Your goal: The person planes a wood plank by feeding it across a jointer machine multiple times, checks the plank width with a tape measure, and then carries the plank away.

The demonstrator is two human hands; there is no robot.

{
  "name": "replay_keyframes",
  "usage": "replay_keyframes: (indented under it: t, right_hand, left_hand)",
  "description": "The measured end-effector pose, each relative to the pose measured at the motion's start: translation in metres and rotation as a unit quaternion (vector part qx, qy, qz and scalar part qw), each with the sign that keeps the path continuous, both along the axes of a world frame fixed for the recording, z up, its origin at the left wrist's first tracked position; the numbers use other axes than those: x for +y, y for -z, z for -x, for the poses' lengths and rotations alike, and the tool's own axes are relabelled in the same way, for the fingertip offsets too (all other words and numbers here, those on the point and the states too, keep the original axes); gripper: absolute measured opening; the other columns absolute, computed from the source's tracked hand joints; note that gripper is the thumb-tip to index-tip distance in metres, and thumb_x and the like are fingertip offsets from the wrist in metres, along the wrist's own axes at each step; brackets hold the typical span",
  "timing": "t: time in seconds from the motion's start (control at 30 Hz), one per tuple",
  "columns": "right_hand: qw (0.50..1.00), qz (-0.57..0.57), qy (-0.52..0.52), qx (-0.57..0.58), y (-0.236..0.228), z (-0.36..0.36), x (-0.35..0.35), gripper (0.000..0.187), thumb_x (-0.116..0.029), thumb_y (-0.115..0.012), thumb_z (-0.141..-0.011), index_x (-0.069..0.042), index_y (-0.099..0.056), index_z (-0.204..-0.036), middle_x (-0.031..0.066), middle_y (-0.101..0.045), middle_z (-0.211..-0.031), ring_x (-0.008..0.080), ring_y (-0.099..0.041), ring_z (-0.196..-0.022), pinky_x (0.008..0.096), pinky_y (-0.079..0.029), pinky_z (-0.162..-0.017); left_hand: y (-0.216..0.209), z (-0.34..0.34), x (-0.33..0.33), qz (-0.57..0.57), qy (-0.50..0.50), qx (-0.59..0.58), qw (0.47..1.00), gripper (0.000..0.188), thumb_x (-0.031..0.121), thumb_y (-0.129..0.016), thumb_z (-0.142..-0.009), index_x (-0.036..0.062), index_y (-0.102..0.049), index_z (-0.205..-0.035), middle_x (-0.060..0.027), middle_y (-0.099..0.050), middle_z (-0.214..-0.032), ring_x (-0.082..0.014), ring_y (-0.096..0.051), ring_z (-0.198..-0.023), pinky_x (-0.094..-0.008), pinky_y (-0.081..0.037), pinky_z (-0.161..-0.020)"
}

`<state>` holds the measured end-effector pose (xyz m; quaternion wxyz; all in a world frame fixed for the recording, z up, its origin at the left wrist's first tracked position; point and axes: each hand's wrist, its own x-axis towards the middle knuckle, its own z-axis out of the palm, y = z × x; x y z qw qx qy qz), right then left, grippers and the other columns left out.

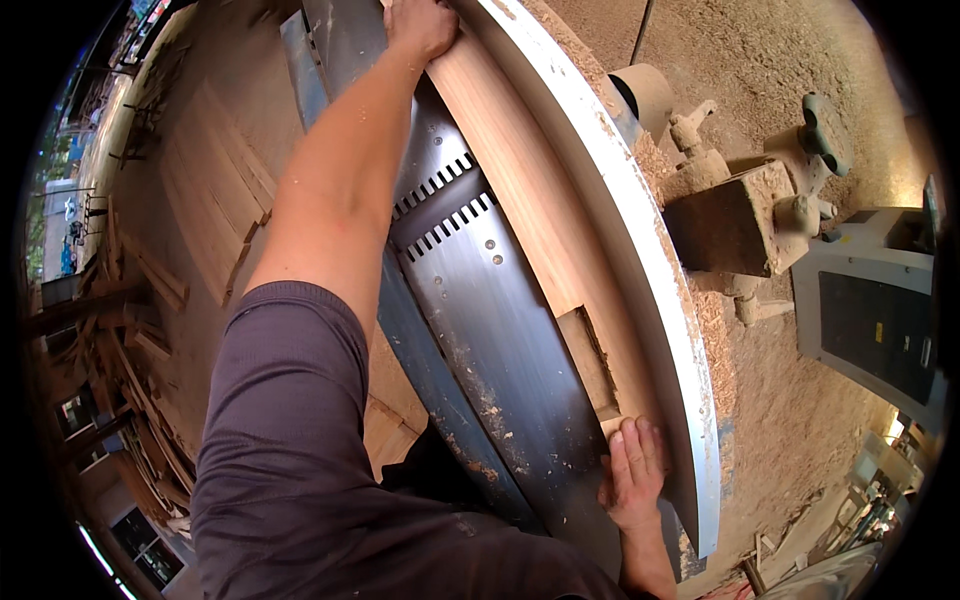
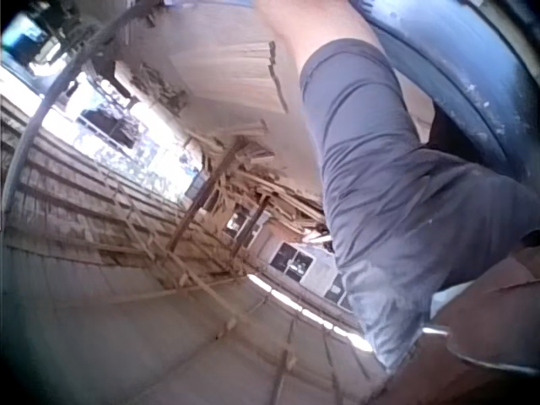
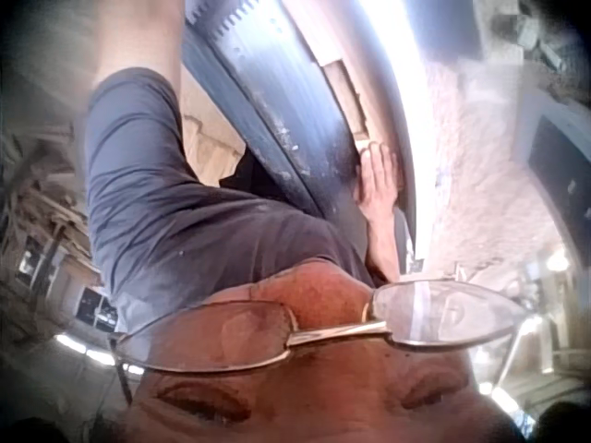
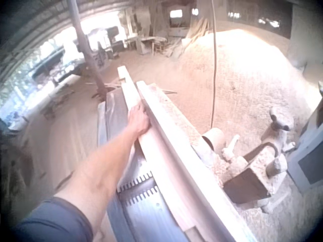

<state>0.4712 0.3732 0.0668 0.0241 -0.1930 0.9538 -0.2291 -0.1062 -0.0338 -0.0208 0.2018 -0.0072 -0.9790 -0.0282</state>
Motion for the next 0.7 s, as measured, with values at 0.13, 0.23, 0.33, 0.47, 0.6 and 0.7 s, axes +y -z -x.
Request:
replay_keyframes:
  t: [0.13,0.23,0.33,0.47,0.6,0.7]
  right_hand:
    - [1.0,0.013,0.005,-0.002,-0.008,0.005,-0.002,0.045,-0.002,-0.061,-0.093,0.002,-0.058,-0.138,0.0237,-0.058,-0.144,0.0469,-0.057,-0.132,0.0599,-0.043,-0.112]
    - [1.0,0.01,0.021,-0.002,-0.011,0.006,-0.003,0.049,0.001,-0.064,-0.089,0.001,-0.059,-0.137,0.0227,-0.059,-0.144,0.046,-0.057,-0.131,0.0586,-0.044,-0.113]
    - [0.999,0.018,0.02,0.024,-0.011,0.004,-0.003,0.052,0.0,-0.066,-0.085,0.001,-0.06,-0.137,0.022,-0.059,-0.143,0.045,-0.057,-0.132,0.0585,-0.043,-0.113]
    - [0.997,0.05,0.005,0.053,-0.013,0.007,-0.005,0.052,0.0,-0.062,-0.086,0.002,-0.057,-0.137,0.0225,-0.057,-0.144,0.0442,-0.054,-0.134,0.0575,-0.042,-0.115]
    - [0.998,0.056,-0.003,0.042,-0.001,0.009,-0.005,0.055,0.0,-0.063,-0.085,0.003,-0.054,-0.139,0.0217,-0.054,-0.147,0.0432,-0.05,-0.138,0.0565,-0.038,-0.119]
    - [0.997,0.064,0.016,0.051,0.0,0.006,-0.002,0.056,0.001,-0.061,-0.083,0.003,-0.055,-0.139,0.0207,-0.055,-0.147,0.0424,-0.05,-0.139,0.0553,-0.038,-0.119]
  left_hand:
    - [-0.008,-0.026,0.015,-0.004,-0.001,-0.004,1.0,0.041,0.025,-0.046,-0.098,0.0028,-0.066,-0.126,-0.0169,-0.061,-0.133,-0.0354,-0.053,-0.127,-0.0475,-0.042,-0.109]
    - [-0.016,-0.061,0.053,-0.068,-0.015,-0.071,0.995,0.051,0.028,-0.053,-0.094,-0.0004,-0.058,-0.136,-0.0161,-0.051,-0.147,-0.0337,-0.042,-0.139,-0.0467,-0.03,-0.119]
    - [-0.025,-0.118,0.091,-0.106,-0.037,-0.1,0.989,0.063,0.025,-0.053,-0.095,-0.0024,-0.043,-0.151,-0.0191,-0.032,-0.166,-0.0369,-0.023,-0.156,-0.0501,-0.014,-0.128]
    - [-0.054,-0.21,0.143,-0.175,-0.038,-0.097,0.979,0.053,0.022,-0.042,-0.103,-0.0058,-0.043,-0.147,-0.0229,-0.027,-0.167,-0.0386,-0.018,-0.158,-0.0494,-0.011,-0.129]
    - [-0.047,-0.283,0.188,-0.172,-0.037,-0.13,0.976,0.058,0.021,-0.045,-0.098,-0.0065,-0.042,-0.149,-0.0236,-0.024,-0.168,-0.0382,-0.013,-0.159,-0.0501,-0.008,-0.129]
    - [-0.043,-0.303,0.212,-0.187,-0.02,-0.122,0.975,0.057,0.021,-0.045,-0.099,-0.005,-0.043,-0.149,-0.0231,-0.025,-0.168,-0.0389,-0.013,-0.159,-0.0521,-0.008,-0.129]
